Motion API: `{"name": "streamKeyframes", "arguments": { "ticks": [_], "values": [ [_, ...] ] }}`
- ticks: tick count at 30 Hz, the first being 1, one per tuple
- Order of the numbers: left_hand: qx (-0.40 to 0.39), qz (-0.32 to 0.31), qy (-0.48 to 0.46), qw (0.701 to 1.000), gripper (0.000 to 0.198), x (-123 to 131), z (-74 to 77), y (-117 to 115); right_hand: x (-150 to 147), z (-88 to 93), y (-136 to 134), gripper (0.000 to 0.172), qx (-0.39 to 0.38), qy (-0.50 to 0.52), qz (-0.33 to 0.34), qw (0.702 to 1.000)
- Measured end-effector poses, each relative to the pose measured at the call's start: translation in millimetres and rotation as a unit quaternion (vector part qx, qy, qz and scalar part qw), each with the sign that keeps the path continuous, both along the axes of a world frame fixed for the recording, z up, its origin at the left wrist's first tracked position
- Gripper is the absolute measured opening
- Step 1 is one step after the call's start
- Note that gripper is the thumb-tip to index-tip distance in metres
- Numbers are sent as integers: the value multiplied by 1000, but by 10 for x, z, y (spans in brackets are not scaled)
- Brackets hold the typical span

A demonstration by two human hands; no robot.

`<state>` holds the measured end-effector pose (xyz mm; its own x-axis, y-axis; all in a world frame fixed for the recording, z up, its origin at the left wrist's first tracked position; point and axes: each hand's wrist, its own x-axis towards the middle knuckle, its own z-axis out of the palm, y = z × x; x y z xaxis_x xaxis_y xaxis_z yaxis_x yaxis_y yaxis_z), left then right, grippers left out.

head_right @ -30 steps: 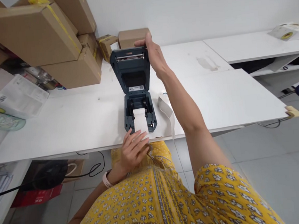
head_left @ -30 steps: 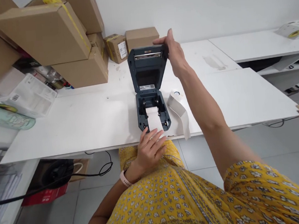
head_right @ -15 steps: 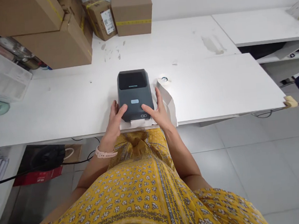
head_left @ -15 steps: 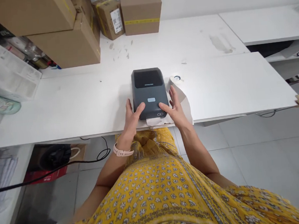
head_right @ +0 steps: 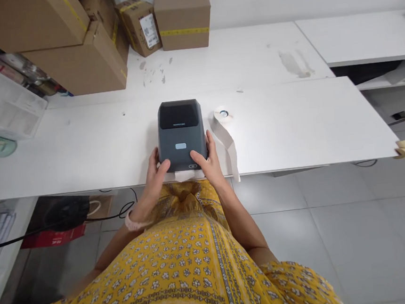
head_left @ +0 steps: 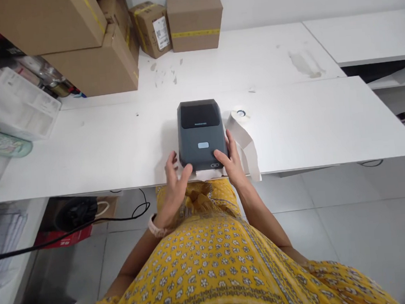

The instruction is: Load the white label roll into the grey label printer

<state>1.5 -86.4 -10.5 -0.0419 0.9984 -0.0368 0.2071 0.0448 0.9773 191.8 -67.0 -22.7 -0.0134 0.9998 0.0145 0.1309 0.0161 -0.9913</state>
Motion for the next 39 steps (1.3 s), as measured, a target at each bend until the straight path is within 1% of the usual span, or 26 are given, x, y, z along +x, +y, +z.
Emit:
{"name": "streamKeyframes", "arguments": {
  "ticks": [1, 2, 3, 4, 5, 6, 7, 8, 9, 12, 15, 17, 19, 21, 22, 24, 25, 27, 28, 31, 32, 33, 34, 36, 37, 39],
  "values": [
    [2, 48, 25, 999, 58, -10, 14, -130, 3, 4, -1, 97, -3, 4, -3, 1000],
    [-9, 85, 27, 996, 49, -8, 31, -257, 6, 9, -2, 97, -4, 6, -6, 1000],
    [-34, 94, 10, 995, 38, 9, 49, -366, 10, 14, -4, 96, -3, 4, -9, 1000],
    [-76, 41, -17, 996, 35, 41, 70, -448, 12, 18, -6, 95, 0, 1, -11, 1000],
    [-125, -33, -50, 990, 37, 87, 90, -494, 15, 22, -9, 94, 4, -5, -13, 1000],
    [-169, -91, -86, 978, 40, 144, 109, -505, 17, 25, -11, 93, 8, -14, -14, 1000],
    [-208, -133, -122, 961, 42, 205, 126, -483, 18, 25, -12, 92, 10, -26, -14, 1000],
    [-238, -145, -155, 948, 44, 267, 138, -438, 19, 22, -11, 91, 13, -42, -11, 999],
    [-263, -138, -183, 937, 44, 324, 148, -380, 19, 15, -8, 90, 15, -60, -7, 998],
    [-295, -95, -218, 926, 38, 441, 165, -232, 16, -33, 12, 89, 23, -97, 1, 995],
    [-270, -74, -211, 936, 35, 483, 169, -209, 13, -71, 25, 90, 28, -95, 0, 995],
    [-249, -71, -202, 944, 37, 480, 156, -233, 14, -33, 6, 90, 36, -102, -6, 994],
    [-232, -83, -185, 952, 39, 450, 129, -256, 19, 87, -40, 84, 66, -136, -34, 988],
    [-221, -117, -159, 955, 40, 378, 95, -269, 28, 267, -96, 69, 119, -201, -63, 970],
    [-220, -139, -145, 955, 41, 326, 80, -275, 32, 361, -120, 59, 144, -239, -63, 958],
    [-220, -171, -119, 953, 41, 193, 58, -290, 37, 517, -145, 44, 180, -310, -31, 933],
    [-217, -177, -108, 954, 41, 119, 52, -299, 35, 568, -144, 40, 188, -336, -8, 923],
    [-203, -155, -92, 963, 41, -25, 44, -310, 21, 614, -114, 37, 192, -367, 27, 910],
    [-187, -126, -85, 971, 40, -87, 41, -308, 9, 616, -89, 37, 192, -374, 37, 906],
    [-90, 16, -53, 994, 34, -194, 36, -247, -28, 603, 1, 38, 187, -372, 57, 907],
    [-46, 62, -42, 996, 32, -200, 37, -209, -33, 601, 28, 39, 185, -367, 62, 909],
    [-5, 93, -32, 995, 30, -192, 41, -165, -32, 601, 47, 40, 183, -362, 67, 912],
    [30, 108, -23, 993, 31, -173, 47, -118, -23, 599, 57, 41, 181, -354, 70, 915],
    [71, 98, -11, 993, 38, -119, 65, -30, 22, 573, 44, 44, 183, -324, 64, 926],
    [79, 84, -10, 993, 42, -90, 76, 7, 55, 544, 22, 46, 184, -297, 48, 936],
    [82, 55, -14, 995, 49, -37, 105, 60, 130, 451, -38, 50, 171, -220, -10, 960]
  ]
}}
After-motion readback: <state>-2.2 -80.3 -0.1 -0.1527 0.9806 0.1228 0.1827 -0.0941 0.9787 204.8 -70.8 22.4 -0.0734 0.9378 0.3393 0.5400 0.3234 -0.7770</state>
